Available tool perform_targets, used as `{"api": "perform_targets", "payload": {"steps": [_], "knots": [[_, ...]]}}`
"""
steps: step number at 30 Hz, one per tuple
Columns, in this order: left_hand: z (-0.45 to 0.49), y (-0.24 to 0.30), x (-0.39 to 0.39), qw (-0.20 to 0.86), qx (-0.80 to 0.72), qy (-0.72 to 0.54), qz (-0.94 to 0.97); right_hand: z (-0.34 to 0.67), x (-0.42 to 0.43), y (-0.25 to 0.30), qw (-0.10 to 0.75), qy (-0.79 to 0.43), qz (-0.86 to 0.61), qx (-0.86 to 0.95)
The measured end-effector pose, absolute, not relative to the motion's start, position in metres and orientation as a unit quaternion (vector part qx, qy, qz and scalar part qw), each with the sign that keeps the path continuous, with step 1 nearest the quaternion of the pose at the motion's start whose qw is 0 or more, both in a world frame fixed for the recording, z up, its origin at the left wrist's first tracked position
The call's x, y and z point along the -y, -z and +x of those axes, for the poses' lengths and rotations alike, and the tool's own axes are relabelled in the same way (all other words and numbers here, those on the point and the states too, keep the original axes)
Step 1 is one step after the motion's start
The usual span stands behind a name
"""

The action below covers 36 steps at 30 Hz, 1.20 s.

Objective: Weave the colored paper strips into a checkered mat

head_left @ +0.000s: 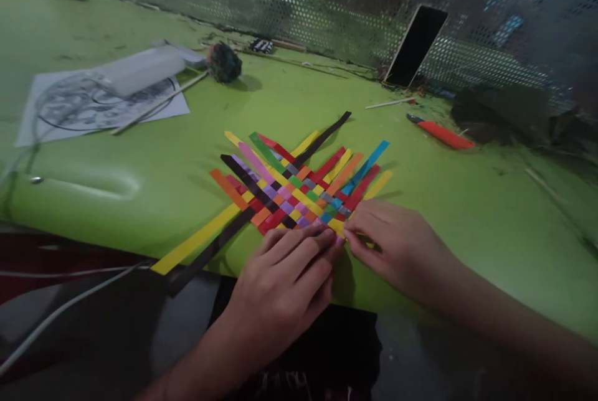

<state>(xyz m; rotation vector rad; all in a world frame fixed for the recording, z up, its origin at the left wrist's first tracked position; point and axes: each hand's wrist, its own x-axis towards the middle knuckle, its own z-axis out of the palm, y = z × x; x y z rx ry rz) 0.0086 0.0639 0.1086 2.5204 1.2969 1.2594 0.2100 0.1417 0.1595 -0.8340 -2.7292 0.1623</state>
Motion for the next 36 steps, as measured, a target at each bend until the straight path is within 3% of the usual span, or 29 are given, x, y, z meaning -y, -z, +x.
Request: {"api": "perform_targets", "payload": {"steps": [21,36], "knots": [[0.008,-0.108,-0.065,0.021,-0.418,-0.412,0.809,0.208,-0.144,-0.173,0.099,-0.046,-0.247,0.963],[0.007,-0.109,-0.064,0.023,-0.416,-0.405,0.814,0.210,-0.145,-0.161,0.138,-0.076,-0.255,0.954]]}}
